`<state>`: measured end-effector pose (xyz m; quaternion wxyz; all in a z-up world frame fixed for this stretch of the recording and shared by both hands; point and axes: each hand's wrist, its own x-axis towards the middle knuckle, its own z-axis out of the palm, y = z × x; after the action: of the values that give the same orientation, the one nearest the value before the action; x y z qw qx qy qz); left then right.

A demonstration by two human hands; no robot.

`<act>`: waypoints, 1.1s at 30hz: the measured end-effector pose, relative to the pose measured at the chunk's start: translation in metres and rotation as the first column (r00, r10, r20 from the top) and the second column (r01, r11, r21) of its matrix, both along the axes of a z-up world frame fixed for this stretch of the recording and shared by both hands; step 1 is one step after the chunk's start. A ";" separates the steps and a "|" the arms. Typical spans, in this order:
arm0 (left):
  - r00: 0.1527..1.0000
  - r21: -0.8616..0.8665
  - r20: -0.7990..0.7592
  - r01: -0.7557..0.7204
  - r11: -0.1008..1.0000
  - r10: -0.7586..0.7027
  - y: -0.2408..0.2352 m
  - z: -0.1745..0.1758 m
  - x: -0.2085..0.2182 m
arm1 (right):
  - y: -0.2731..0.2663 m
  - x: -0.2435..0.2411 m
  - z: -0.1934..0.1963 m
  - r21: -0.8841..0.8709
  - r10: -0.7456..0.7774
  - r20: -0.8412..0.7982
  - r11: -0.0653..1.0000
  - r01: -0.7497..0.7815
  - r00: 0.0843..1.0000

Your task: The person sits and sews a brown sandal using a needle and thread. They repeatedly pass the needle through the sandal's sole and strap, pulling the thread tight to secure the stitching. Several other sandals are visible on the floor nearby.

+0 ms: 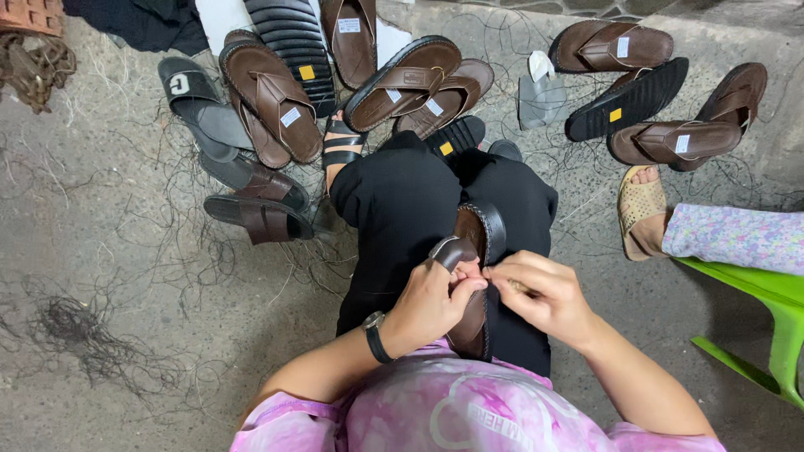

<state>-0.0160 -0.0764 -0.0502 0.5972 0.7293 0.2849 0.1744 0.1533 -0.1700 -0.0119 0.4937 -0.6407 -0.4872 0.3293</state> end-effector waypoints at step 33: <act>0.956 0.000 -0.225 0.192 0.981 -0.187 0.061 0.000 -0.010 | -0.050 0.063 0.058 0.010 -0.261 -0.600 0.943 0.333 0.756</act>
<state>-0.0264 -0.0151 -0.0503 0.5671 0.7748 0.2771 0.0363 0.2168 -0.2205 0.0457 0.7027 -0.5456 -0.2196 0.4003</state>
